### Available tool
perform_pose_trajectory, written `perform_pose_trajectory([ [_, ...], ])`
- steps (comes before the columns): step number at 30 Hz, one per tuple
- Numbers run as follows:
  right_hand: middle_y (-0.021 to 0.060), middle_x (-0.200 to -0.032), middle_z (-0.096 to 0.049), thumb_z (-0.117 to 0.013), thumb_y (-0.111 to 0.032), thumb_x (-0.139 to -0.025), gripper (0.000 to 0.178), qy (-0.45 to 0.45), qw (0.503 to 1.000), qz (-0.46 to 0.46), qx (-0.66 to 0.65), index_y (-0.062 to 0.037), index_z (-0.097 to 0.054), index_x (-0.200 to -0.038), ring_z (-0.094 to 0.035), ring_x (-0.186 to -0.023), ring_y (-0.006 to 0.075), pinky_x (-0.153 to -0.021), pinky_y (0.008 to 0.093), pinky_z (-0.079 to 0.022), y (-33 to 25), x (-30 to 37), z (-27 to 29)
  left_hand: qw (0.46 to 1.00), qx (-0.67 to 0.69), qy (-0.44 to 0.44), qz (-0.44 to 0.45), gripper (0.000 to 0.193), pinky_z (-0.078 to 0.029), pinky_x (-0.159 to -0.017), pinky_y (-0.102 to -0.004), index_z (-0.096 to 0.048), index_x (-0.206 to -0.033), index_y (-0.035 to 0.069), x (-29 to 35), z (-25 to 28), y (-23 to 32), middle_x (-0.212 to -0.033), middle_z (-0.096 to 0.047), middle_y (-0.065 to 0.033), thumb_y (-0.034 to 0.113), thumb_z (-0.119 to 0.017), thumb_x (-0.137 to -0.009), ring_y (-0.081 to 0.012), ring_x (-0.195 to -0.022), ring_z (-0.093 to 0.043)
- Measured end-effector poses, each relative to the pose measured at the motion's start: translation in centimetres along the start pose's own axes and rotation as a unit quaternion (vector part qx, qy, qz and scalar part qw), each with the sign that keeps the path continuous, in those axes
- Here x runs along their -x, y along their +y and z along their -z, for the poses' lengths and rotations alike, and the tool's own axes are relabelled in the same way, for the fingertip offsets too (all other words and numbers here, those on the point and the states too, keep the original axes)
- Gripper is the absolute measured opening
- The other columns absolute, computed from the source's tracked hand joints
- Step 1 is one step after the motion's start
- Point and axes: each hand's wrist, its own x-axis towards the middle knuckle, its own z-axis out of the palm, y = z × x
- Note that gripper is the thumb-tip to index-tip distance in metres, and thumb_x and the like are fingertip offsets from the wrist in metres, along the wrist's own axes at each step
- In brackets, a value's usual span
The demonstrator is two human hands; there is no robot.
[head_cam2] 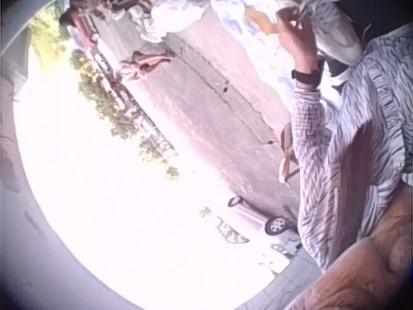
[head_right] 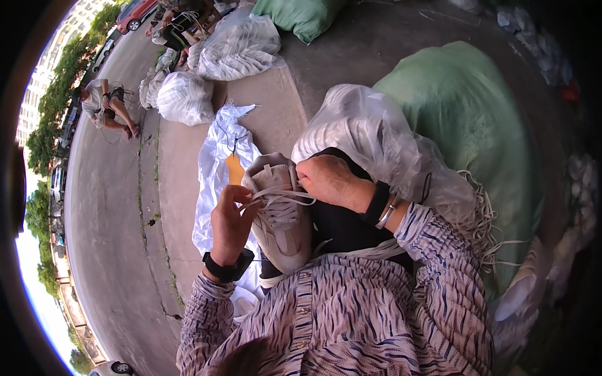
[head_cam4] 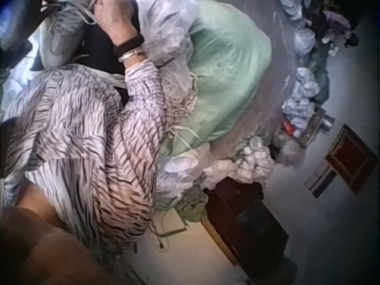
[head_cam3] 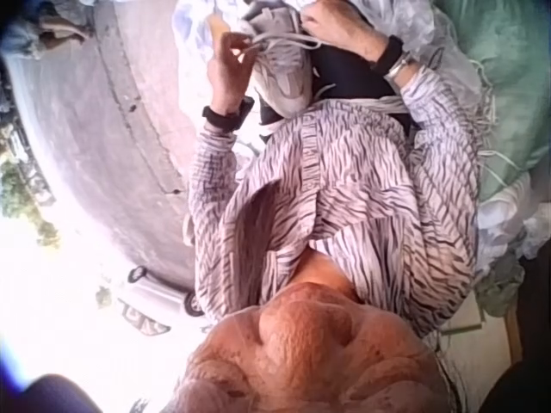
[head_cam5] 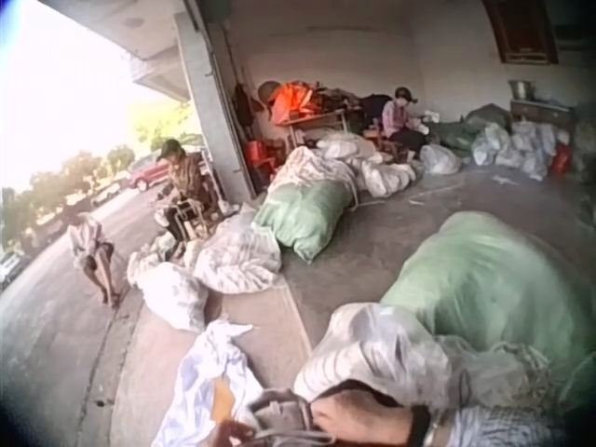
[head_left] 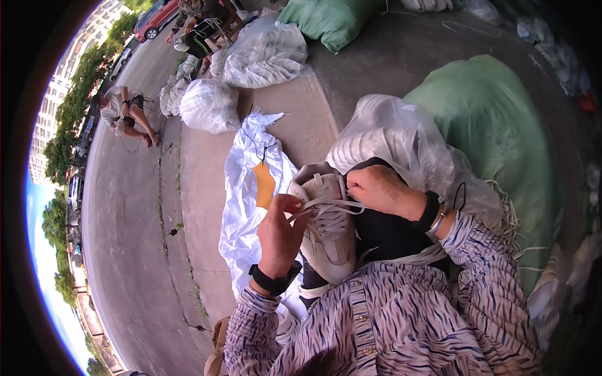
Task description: Insert and thread laces through the eyelets of a shoe.
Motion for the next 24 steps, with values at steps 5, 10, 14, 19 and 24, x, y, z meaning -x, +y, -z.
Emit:
perform_pose_trajectory([
  [5, 0.0121, -0.080, -0.060, -0.060, -0.009, -0.077, 0.006, 0.012, 0.992, 0.112, 0.056, -0.0027, -0.061, -0.076, -0.060, -0.075, 0.0312, -0.067, 0.0374, -0.048, -0.2, -0.3, 0.1, 0.986, 0.161, -0.033, 0.011, 0.026, -0.045, -0.062, -0.0241, -0.050, -0.094, 0.004, 0.2, -0.6, -0.6, -0.077, -0.058, -0.0046, -0.003, -0.065, -0.075, -0.0102, -0.068, -0.055],
  [10, 0.0105, -0.081, -0.060, -0.059, -0.007, -0.077, 0.005, -0.038, 0.991, 0.130, -0.009, -0.0030, -0.063, -0.079, -0.061, -0.076, 0.0299, -0.068, 0.0363, -0.048, 1.0, -0.7, 1.0, 0.973, 0.205, -0.107, 0.023, 0.022, -0.044, -0.063, -0.0230, -0.046, -0.092, 0.002, 2.1, 0.9, -1.0, -0.077, -0.055, -0.0015, -0.004, -0.062, -0.079, -0.0069, -0.069, -0.050],
  [14, 0.0109, -0.079, -0.061, -0.059, -0.005, -0.075, 0.010, -0.070, 0.992, 0.104, -0.015, -0.0056, -0.060, -0.085, -0.062, -0.076, 0.0311, -0.068, 0.0379, -0.048, -0.2, -1.3, 1.7, 0.977, 0.192, -0.080, 0.040, 0.016, -0.034, -0.052, -0.0197, -0.052, -0.100, 0.002, 1.6, 2.9, -1.3, -0.064, -0.046, 0.0029, 0.016, -0.055, -0.093, -0.0037, -0.058, -0.043],
  [19, 0.0132, -0.076, -0.062, -0.058, -0.004, -0.073, 0.016, -0.121, 0.971, 0.202, 0.051, -0.0077, -0.057, -0.088, -0.063, -0.078, 0.0335, -0.068, 0.0408, -0.049, 0.3, -2.7, 2.3, 0.932, 0.350, 0.040, 0.083, 0.048, -0.018, -0.044, -0.0207, -0.053, -0.110, 0.004, -1.3, 6.9, -1.1, -0.056, -0.031, 0.0058, 0.045, -0.030, -0.099, -0.0035, -0.047, -0.023],
  [24, 0.0140, -0.077, -0.063, -0.058, -0.008, -0.073, 0.015, -0.190, 0.952, 0.204, 0.131, -0.0075, -0.063, -0.087, -0.063, -0.078, 0.0327, -0.070, 0.0413, -0.049, -0.9, -3.8, 2.7, 0.882, 0.463, 0.074, 0.052, 0.032, -0.018, -0.042, -0.0203, -0.051, -0.107, 0.004, -2.7, 8.1, -1.1, -0.056, -0.030, 0.0062, 0.030, -0.034, -0.096, -0.0032, -0.046, -0.023],
])
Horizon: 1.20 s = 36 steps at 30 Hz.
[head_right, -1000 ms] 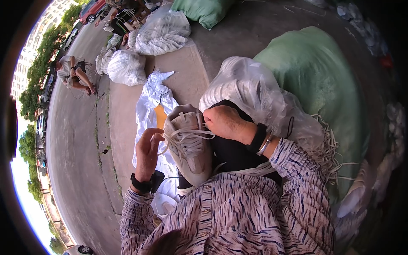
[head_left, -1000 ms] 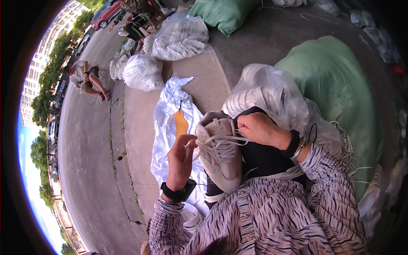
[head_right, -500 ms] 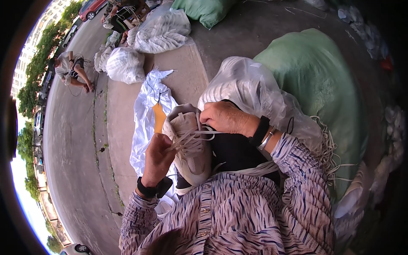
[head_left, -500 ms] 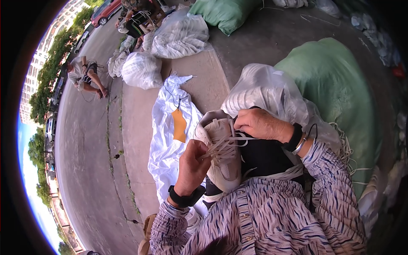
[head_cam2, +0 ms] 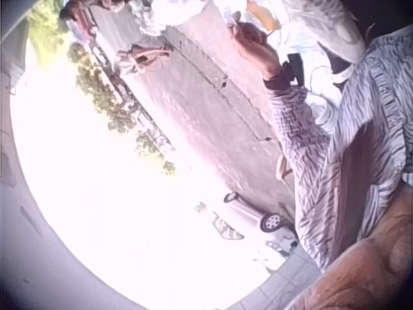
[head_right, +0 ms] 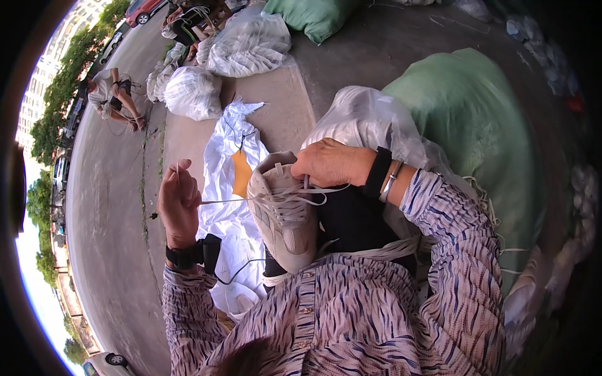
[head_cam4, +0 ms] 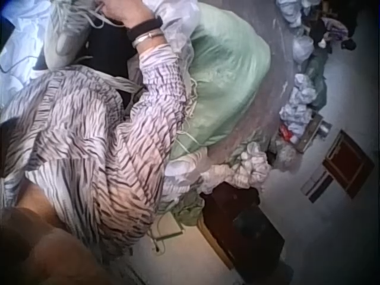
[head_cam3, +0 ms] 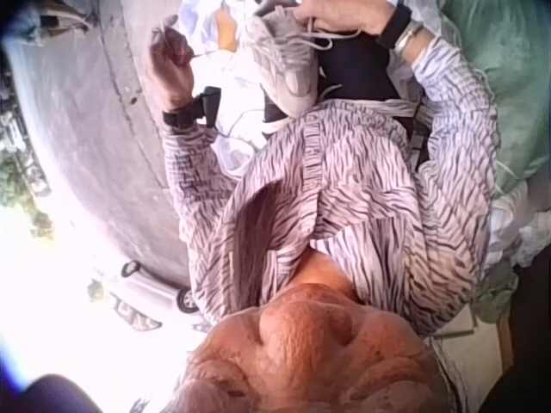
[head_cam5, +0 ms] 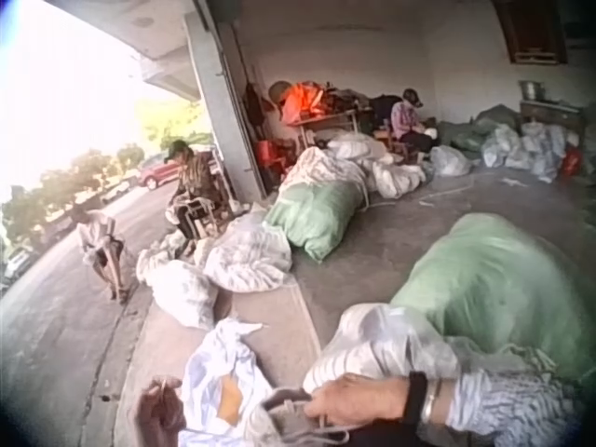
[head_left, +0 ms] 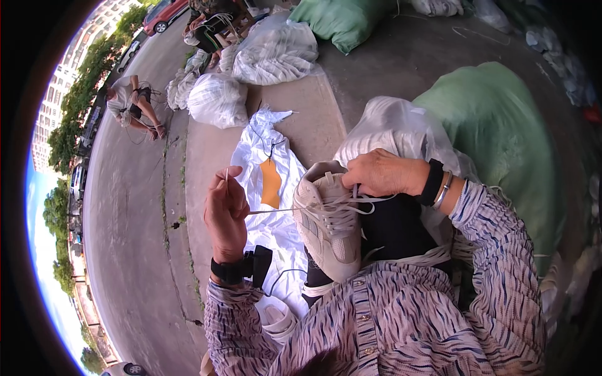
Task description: Insert and thread laces through the eyelets of a shoe.
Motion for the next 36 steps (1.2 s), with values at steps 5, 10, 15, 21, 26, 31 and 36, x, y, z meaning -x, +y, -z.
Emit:
perform_pose_trajectory([
  [5, 0.0167, -0.081, -0.061, -0.058, -0.010, -0.074, 0.014, -0.037, 0.993, -0.084, -0.071, -0.0075, -0.069, -0.082, -0.063, -0.082, 0.0325, -0.073, 0.0423, -0.048, -0.6, -0.2, 0.1, 0.985, 0.080, 0.072, -0.132, 0.017, -0.016, -0.039, -0.0200, -0.050, -0.102, 0.005, 0.7, -2.4, 2.1, -0.054, -0.029, 0.0079, 0.013, -0.036, -0.096, -0.0015, -0.045, -0.020],
  [10, 0.0237, -0.091, -0.059, -0.058, -0.009, -0.072, 0.014, 0.075, 0.991, -0.092, -0.068, -0.0029, -0.068, -0.079, -0.060, -0.089, 0.0363, -0.078, 0.0409, -0.047, -0.3, 0.0, -2.1, 0.970, -0.118, -0.049, -0.209, 0.037, -0.025, -0.046, -0.0185, -0.047, -0.117, 0.001, 2.2, -6.5, 2.4, -0.066, -0.038, 0.0044, 0.031, -0.050, -0.095, -0.0023, -0.054, -0.032],
  [15, 0.0164, -0.093, -0.056, -0.055, -0.008, -0.073, 0.009, -0.009, 0.987, -0.152, -0.060, -0.0013, -0.060, -0.073, -0.056, -0.092, 0.0337, -0.080, 0.0407, -0.044, -0.7, -0.9, -1.8, 0.811, -0.539, -0.180, -0.137, 0.050, -0.051, -0.063, -0.0341, -0.049, -0.119, 0.015, 2.0, -5.2, -3.9, -0.085, -0.062, -0.0064, 0.015, -0.072, -0.075, -0.0238, -0.082, -0.065],
  [21, 0.0159, -0.093, -0.057, -0.054, -0.010, -0.074, 0.010, 0.128, 0.960, -0.198, -0.151, -0.0006, -0.058, -0.073, -0.056, -0.090, 0.0330, -0.079, 0.0408, -0.044, 0.4, -0.2, -4.5, 0.862, -0.466, -0.180, -0.087, 0.046, -0.052, -0.064, -0.0346, -0.048, -0.120, 0.014, 2.9, -4.5, -5.3, -0.087, -0.060, -0.0082, 0.003, -0.063, -0.078, -0.0224, -0.074, -0.064],
  [26, 0.0148, -0.088, -0.057, -0.057, -0.011, -0.073, 0.010, 0.029, 0.966, -0.194, -0.165, -0.0007, -0.058, -0.072, -0.057, -0.086, 0.0321, -0.076, 0.0401, -0.045, 0.3, -0.9, -2.6, 0.874, -0.432, -0.157, -0.160, 0.036, -0.044, -0.060, -0.0244, -0.051, -0.116, 0.005, 3.6, -4.4, -5.8, -0.068, -0.049, -0.0013, -0.001, -0.064, -0.082, -0.0090, -0.064, -0.048],
  [31, 0.0126, -0.083, -0.058, -0.058, -0.011, -0.075, 0.011, 0.122, 0.980, -0.132, -0.084, 0.0002, -0.058, -0.075, -0.058, -0.077, 0.0287, -0.070, 0.0380, -0.046, 0.0, -1.2, -3.5, 0.965, -0.246, -0.072, -0.050, 0.013, -0.038, -0.059, -0.0184, -0.059, -0.102, 0.001, 2.3, -1.6, -5.2, -0.071, -0.053, 0.0035, 0.008, -0.054, -0.093, -0.0024, -0.066, -0.046],
  [36, 0.0036, -0.073, -0.058, -0.062, -0.014, -0.081, 0.011, 0.315, 0.755, -0.282, -0.501, -0.0035, -0.058, -0.083, -0.048, -0.059, 0.0045, -0.047, 0.0192, -0.035, 2.3, -2.1, -0.3, 0.991, -0.039, -0.046, 0.118, 0.022, -0.027, -0.054, -0.0179, -0.056, -0.111, 0.006, 2.1, -1.4, -3.0, -0.069, -0.039, 0.0064, 0.019, -0.046, -0.096, -0.0021, -0.060, -0.033],
])
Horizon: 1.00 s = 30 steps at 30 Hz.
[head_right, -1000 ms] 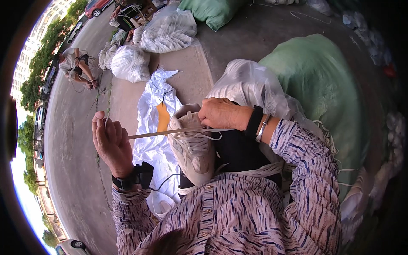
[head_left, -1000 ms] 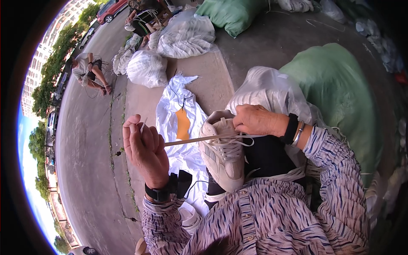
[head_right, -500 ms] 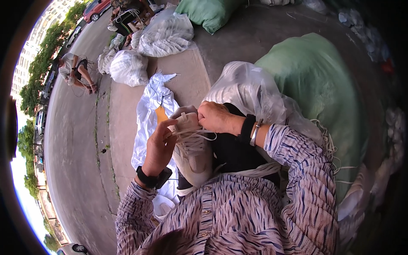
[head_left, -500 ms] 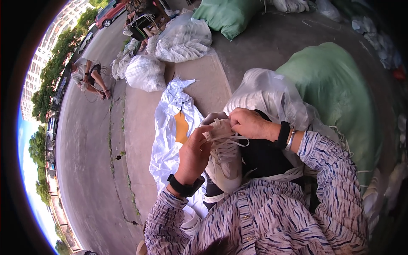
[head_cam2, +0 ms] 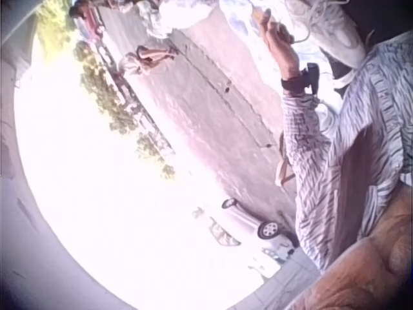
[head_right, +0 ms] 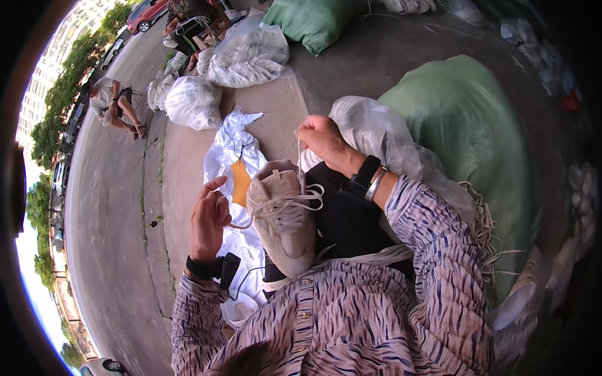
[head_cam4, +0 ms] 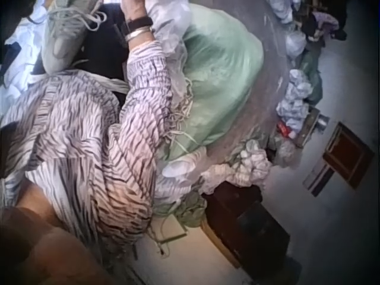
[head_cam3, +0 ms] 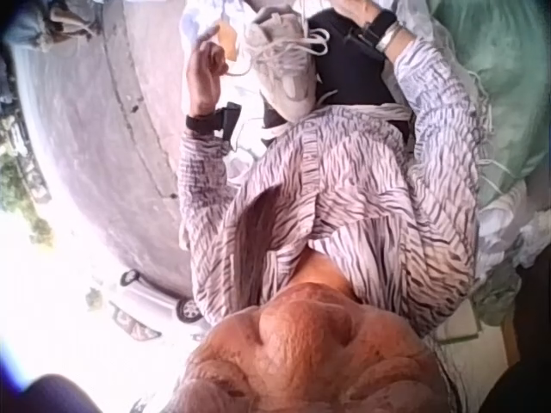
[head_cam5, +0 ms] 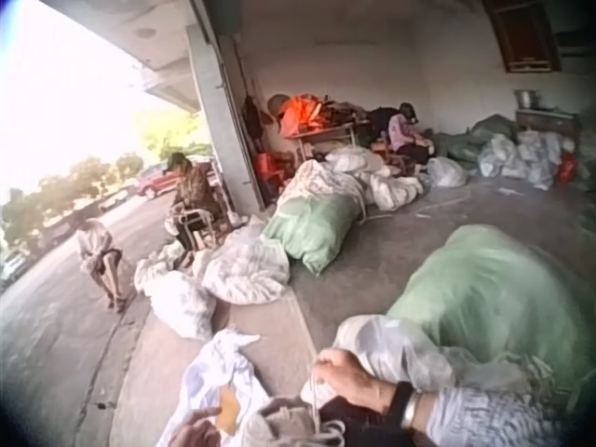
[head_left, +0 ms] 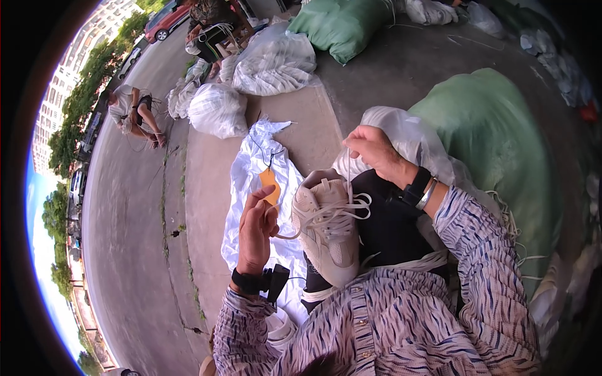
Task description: Insert and thread laces through the eyelets of a shoe.
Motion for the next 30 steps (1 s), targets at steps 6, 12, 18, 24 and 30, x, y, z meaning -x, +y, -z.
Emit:
perform_pose_trajectory([
  [6, 0.0071, -0.085, -0.063, -0.058, -0.014, -0.085, 0.012, 0.100, 0.990, 0.012, -0.095, -0.0035, -0.057, -0.090, -0.058, -0.060, 0.0115, -0.048, 0.0222, -0.041, -1.2, -2.7, 3.8, 0.999, -0.020, -0.017, -0.037, 0.024, -0.032, -0.056, -0.0177, -0.052, -0.118, 0.005, -0.1, -0.9, -1.4, -0.075, -0.053, 0.0029, 0.012, -0.047, -0.095, -0.0025, -0.062, -0.041],
  [12, 0.0109, -0.080, -0.062, -0.058, -0.009, -0.078, 0.010, -0.020, 0.947, 0.175, 0.268, -0.0034, -0.057, -0.086, -0.064, -0.067, 0.0243, -0.061, 0.0334, -0.049, -0.4, 0.7, 1.8, 0.993, -0.106, -0.048, -0.008, 0.016, -0.032, -0.047, -0.0162, -0.057, -0.104, 0.002, -0.2, -0.7, -3.7, -0.083, -0.064, -0.0019, 0.012, -0.057, -0.092, -0.0007, -0.057, -0.041],
  [18, 0.0100, -0.083, -0.057, -0.066, -0.006, -0.068, 0.012, -0.248, 0.828, 0.254, 0.433, -0.0065, -0.058, -0.076, -0.059, -0.082, 0.0275, -0.071, 0.0377, -0.046, -0.6, 5.2, 0.8, 0.994, -0.094, -0.050, -0.031, 0.019, -0.039, -0.057, -0.0191, -0.063, -0.087, -0.001, -0.2, -0.7, -4.8, -0.074, -0.058, 0.0030, 0.017, -0.061, -0.090, -0.0037, -0.065, -0.049],
  [24, 0.0080, -0.085, -0.052, -0.069, -0.005, -0.066, 0.015, -0.137, 0.818, 0.386, 0.404, -0.0063, -0.056, -0.075, -0.057, -0.082, 0.0256, -0.072, 0.0367, -0.047, 2.0, 5.8, 0.8, 0.993, -0.094, -0.045, 0.054, 0.026, -0.036, -0.053, -0.0188, -0.064, -0.085, 0.001, -0.5, -1.7, -3.6, -0.070, -0.057, 0.0037, 0.026, -0.063, -0.088, -0.0031, -0.061, -0.047],
  [30, 0.0083, -0.085, -0.053, -0.065, -0.003, -0.070, 0.012, -0.186, 0.814, 0.398, 0.381, -0.0057, -0.054, -0.075, -0.056, -0.083, 0.0272, -0.072, 0.0377, -0.047, 1.3, 6.5, 0.2, 0.996, -0.011, -0.033, 0.076, 0.026, -0.037, -0.050, -0.0185, -0.061, -0.084, 0.004, -0.4, -1.0, -5.7, -0.066, -0.055, 0.0029, 0.029, -0.064, -0.088, -0.0046, -0.054, -0.046],
])
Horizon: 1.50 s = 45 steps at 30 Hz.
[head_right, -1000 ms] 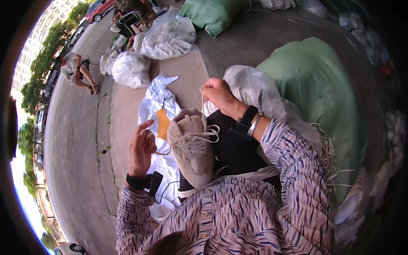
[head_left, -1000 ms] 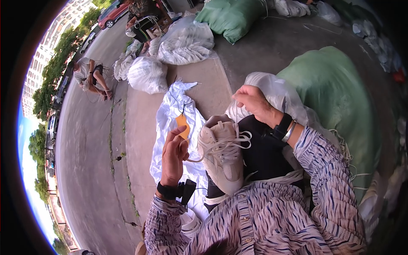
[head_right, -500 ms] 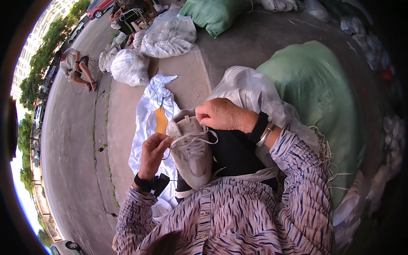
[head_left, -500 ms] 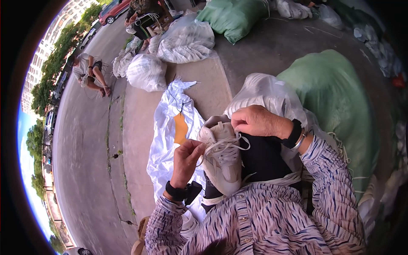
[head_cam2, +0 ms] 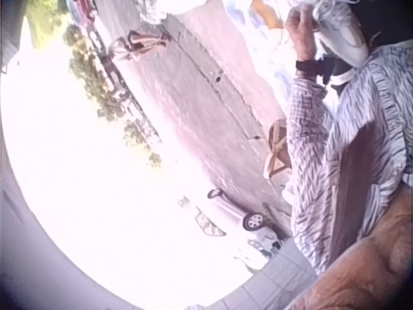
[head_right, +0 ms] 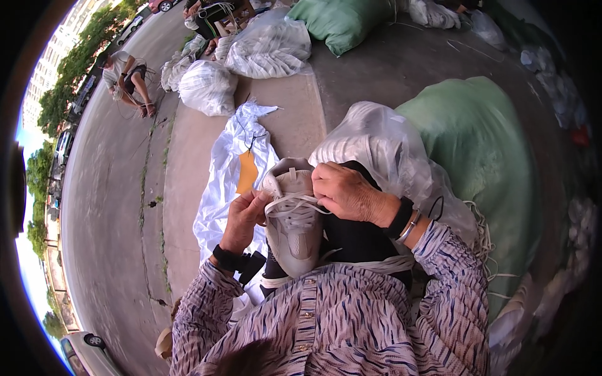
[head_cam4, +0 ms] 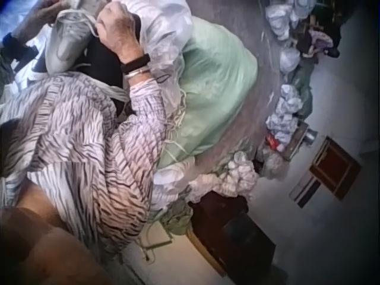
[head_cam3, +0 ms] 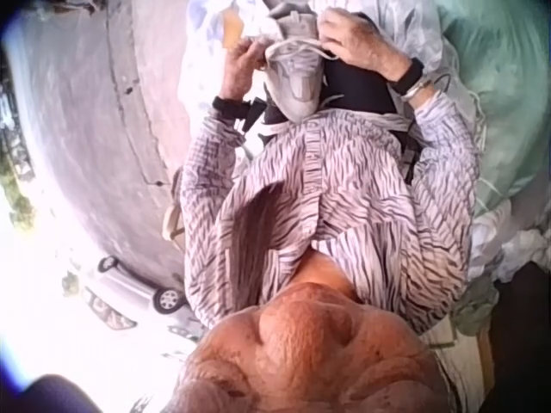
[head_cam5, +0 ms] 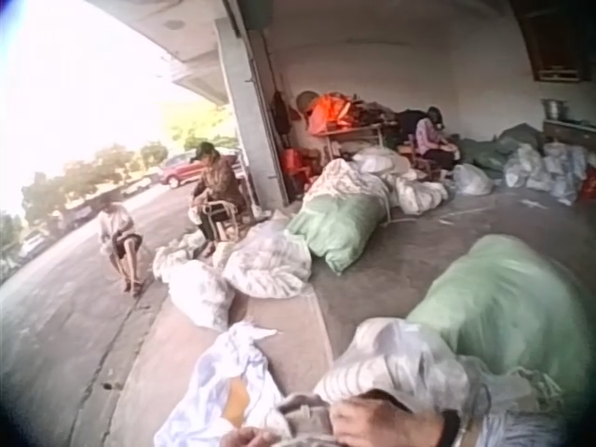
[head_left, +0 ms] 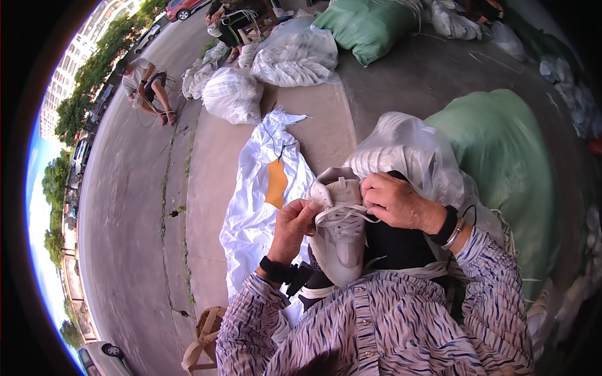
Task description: Insert and thread laces through the eyelets of a shoe.
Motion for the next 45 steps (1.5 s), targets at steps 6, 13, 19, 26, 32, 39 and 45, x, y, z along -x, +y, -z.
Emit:
perform_pose_trajectory([
  [6, 0.0100, -0.075, -0.055, -0.062, -0.005, -0.075, 0.008, -0.027, 0.988, -0.143, -0.044, -0.0041, -0.054, -0.076, -0.056, -0.074, 0.0276, -0.069, 0.0363, -0.045, -1.1, 0.4, 0.5, 1.000, 0.012, 0.014, -0.018, 0.026, -0.037, -0.050, -0.0197, -0.059, -0.084, 0.003, -0.2, -0.5, -0.3, -0.066, -0.054, 0.0020, 0.028, -0.062, -0.089, -0.0050, -0.053, -0.046],
  [13, 0.0132, -0.076, -0.061, -0.059, -0.011, -0.080, 0.008, 0.045, 0.982, -0.171, -0.071, -0.0026, -0.058, -0.081, -0.060, -0.071, 0.0303, -0.063, 0.0367, -0.046, -1.1, -1.9, 0.1, 0.999, -0.011, 0.036, -0.023, 0.025, -0.036, -0.049, -0.0198, -0.059, -0.082, 0.003, -0.3, -1.0, 0.0, -0.065, -0.053, 0.0024, 0.027, -0.062, -0.089, -0.0048, -0.053, -0.044],
  [19, 0.0107, -0.073, -0.064, -0.061, -0.009, -0.078, 0.007, -0.003, 0.984, -0.164, -0.072, -0.0034, -0.061, -0.082, -0.064, -0.070, 0.0249, -0.064, 0.0333, -0.049, -0.6, -4.9, -2.3, 0.993, -0.086, 0.056, -0.051, 0.025, -0.040, -0.051, -0.0216, -0.058, -0.081, 0.001, -0.7, -1.3, 0.8, -0.065, -0.054, 0.0025, 0.025, -0.062, -0.088, -0.0066, -0.056, -0.050],
  [26, 0.0072, -0.073, -0.066, -0.063, -0.007, -0.076, 0.013, -0.031, 0.938, -0.197, -0.282, -0.0011, -0.065, -0.088, -0.062, -0.068, 0.0113, -0.065, 0.0259, -0.048, 0.6, -5.5, -3.3, 0.946, -0.279, -0.031, -0.162, 0.024, -0.042, -0.059, -0.0208, -0.059, -0.082, 0.001, -2.4, -0.4, 2.4, -0.074, -0.060, 0.0009, 0.023, -0.066, -0.086, -0.0053, -0.069, -0.054],
  [32, 0.0059, -0.076, -0.067, -0.064, -0.008, -0.076, 0.013, -0.082, 0.933, -0.237, -0.259, -0.0005, -0.066, -0.087, -0.060, -0.071, 0.0101, -0.067, 0.0251, -0.047, 0.3, -5.8, -2.9, 0.976, -0.200, -0.054, -0.070, 0.028, -0.037, -0.054, -0.0197, -0.060, -0.082, 0.002, -2.5, -0.2, 2.4, -0.073, -0.058, 0.0021, 0.028, -0.069, -0.085, -0.0041, -0.062, -0.049],
  [39, 0.0129, -0.079, -0.067, -0.064, -0.015, -0.076, 0.015, -0.085, 0.949, -0.221, -0.207, -0.0030, -0.064, -0.086, -0.065, -0.075, 0.0265, -0.069, 0.0338, -0.048, -0.2, -5.9, -2.6, 0.978, -0.188, -0.085, -0.021, 0.034, -0.036, -0.055, -0.0199, -0.064, -0.086, 0.003, -2.1, -0.3, 3.0, -0.072, -0.056, 0.0038, 0.037, -0.061, -0.088, -0.0038, -0.063, -0.047],
  [45, 0.0122, -0.078, -0.065, -0.054, -0.013, -0.083, 0.007, 0.006, 0.977, -0.191, 0.097, -0.0072, -0.058, -0.084, -0.063, -0.077, 0.0305, -0.075, 0.0421, -0.040, 3.3, -3.9, 0.2, 0.993, -0.079, -0.082, 0.027, 0.036, -0.038, -0.068, -0.0235, -0.064, -0.085, 0.005, -1.4, 1.6, 2.5, -0.075, -0.057, 0.0029, 0.039, -0.055, -0.091, -0.0066, -0.072, -0.048],
])
